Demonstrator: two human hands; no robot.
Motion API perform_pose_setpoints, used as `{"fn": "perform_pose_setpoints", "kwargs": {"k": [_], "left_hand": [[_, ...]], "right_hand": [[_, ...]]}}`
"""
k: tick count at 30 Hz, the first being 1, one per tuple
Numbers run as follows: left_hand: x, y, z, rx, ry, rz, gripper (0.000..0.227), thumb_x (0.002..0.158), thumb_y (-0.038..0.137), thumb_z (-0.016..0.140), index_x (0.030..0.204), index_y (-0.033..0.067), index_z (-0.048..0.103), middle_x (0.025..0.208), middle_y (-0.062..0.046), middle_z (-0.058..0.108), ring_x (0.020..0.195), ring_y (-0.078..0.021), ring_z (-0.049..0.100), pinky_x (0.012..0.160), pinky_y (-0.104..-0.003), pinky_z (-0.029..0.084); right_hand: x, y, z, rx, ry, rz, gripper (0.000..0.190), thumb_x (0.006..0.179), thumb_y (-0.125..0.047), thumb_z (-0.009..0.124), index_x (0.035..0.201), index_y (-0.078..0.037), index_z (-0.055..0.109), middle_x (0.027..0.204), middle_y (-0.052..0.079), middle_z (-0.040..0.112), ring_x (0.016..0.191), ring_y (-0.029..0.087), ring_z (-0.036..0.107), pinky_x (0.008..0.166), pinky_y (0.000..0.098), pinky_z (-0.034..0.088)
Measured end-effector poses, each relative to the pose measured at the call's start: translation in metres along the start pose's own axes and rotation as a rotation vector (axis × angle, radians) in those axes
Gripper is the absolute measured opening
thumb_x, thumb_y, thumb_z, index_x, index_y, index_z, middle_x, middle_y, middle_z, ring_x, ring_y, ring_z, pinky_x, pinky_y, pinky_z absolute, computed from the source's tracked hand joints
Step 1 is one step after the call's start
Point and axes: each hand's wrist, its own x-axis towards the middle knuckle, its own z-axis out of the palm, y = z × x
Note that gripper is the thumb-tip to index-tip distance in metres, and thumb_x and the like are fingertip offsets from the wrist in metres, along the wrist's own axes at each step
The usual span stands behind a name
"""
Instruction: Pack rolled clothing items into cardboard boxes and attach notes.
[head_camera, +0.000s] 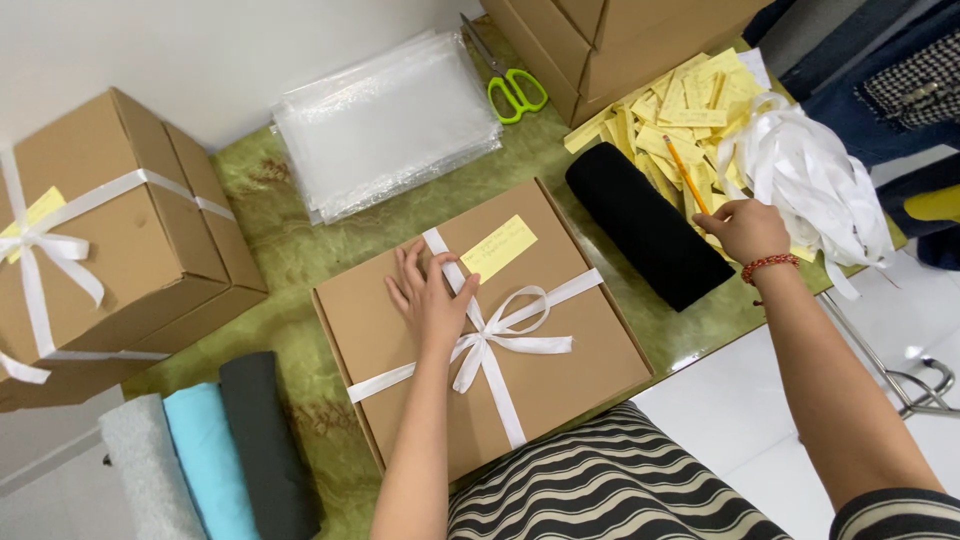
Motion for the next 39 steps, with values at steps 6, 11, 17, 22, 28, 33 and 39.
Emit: {"fn": "perform_pose_setpoints", "kwargs": {"k": [6, 11, 17, 22, 28, 33, 39], "left_hand": [[-0.001, 0.000, 0.001, -0.029, 0.018, 0.013, 0.042, 0.081, 0.045, 0.087, 0.113, 0.0250, 0.069, 0.163, -0.003, 0.038, 0.163, -0.0358, 0.015, 0.128, -0.066, 0.002], [-0.002, 0.001, 0.002, -0.026, 0.023, -0.016, 0.045, 0.079, 0.044, 0.088, 0.114, 0.0260, 0.069, 0.164, -0.002, 0.037, 0.163, -0.0342, 0.015, 0.128, -0.066, 0.004], [-0.004, 0.004, -0.009, -0.101, -0.024, -0.044, 0.045, 0.082, 0.045, 0.086, 0.116, 0.0266, 0.064, 0.166, -0.003, 0.034, 0.165, -0.0326, 0.013, 0.129, -0.065, 0.005], [-0.006, 0.007, -0.012, -0.156, -0.068, -0.063, 0.045, 0.085, 0.045, 0.085, 0.120, 0.0288, 0.060, 0.166, -0.001, 0.031, 0.166, -0.0330, 0.012, 0.130, -0.066, 0.007], [-0.007, 0.011, -0.018, -0.165, -0.100, -0.089, 0.045, 0.086, 0.046, 0.083, 0.118, 0.0286, 0.058, 0.167, 0.000, 0.029, 0.166, -0.0313, 0.009, 0.131, -0.065, 0.005], [-0.005, 0.009, -0.015, -0.172, -0.092, -0.086, 0.045, 0.086, 0.047, 0.083, 0.119, 0.0284, 0.059, 0.166, -0.001, 0.032, 0.166, -0.0318, 0.011, 0.131, -0.065, 0.004], [-0.005, 0.013, -0.022, -0.200, -0.111, -0.088, 0.045, 0.086, 0.043, 0.084, 0.119, 0.0277, 0.059, 0.166, -0.003, 0.031, 0.166, -0.0328, 0.010, 0.130, -0.066, 0.003]], "right_hand": [[0.032, 0.014, 0.015, -0.170, -0.027, -0.004, 0.056, 0.103, -0.060, 0.071, 0.105, -0.008, 0.088, 0.100, 0.015, 0.082, 0.091, 0.035, 0.075, 0.077, 0.0475, 0.060], [0.034, -0.012, 0.022, -0.130, 0.088, -0.126, 0.045, 0.104, -0.055, 0.076, 0.112, -0.012, 0.088, 0.094, 0.015, 0.081, 0.087, 0.036, 0.075, 0.076, 0.0477, 0.061], [-0.019, -0.135, 0.038, 0.239, 0.297, -0.702, 0.017, 0.102, -0.012, 0.079, 0.118, -0.009, 0.082, 0.099, 0.013, 0.075, 0.089, 0.031, 0.068, 0.082, 0.0417, 0.055], [-0.042, -0.203, 0.061, 0.354, -0.031, -0.641, 0.028, 0.098, -0.011, 0.078, 0.126, -0.011, 0.082, 0.105, 0.013, 0.079, 0.103, 0.034, 0.074, 0.093, 0.0466, 0.060], [-0.034, -0.204, 0.084, 0.341, -0.021, -0.549, 0.021, 0.091, -0.021, 0.081, 0.111, -0.014, 0.084, 0.099, 0.010, 0.075, 0.095, 0.029, 0.074, 0.088, 0.0427, 0.059], [-0.030, -0.206, 0.087, 0.365, -0.087, -0.465, 0.024, 0.088, -0.026, 0.082, 0.111, -0.020, 0.084, 0.101, 0.002, 0.075, 0.095, 0.022, 0.073, 0.089, 0.0385, 0.057], [-0.025, -0.209, 0.091, 0.330, -0.103, -0.448, 0.024, 0.087, -0.024, 0.082, 0.110, -0.018, 0.085, 0.102, 0.004, 0.076, 0.097, 0.024, 0.074, 0.091, 0.0386, 0.057]]}}
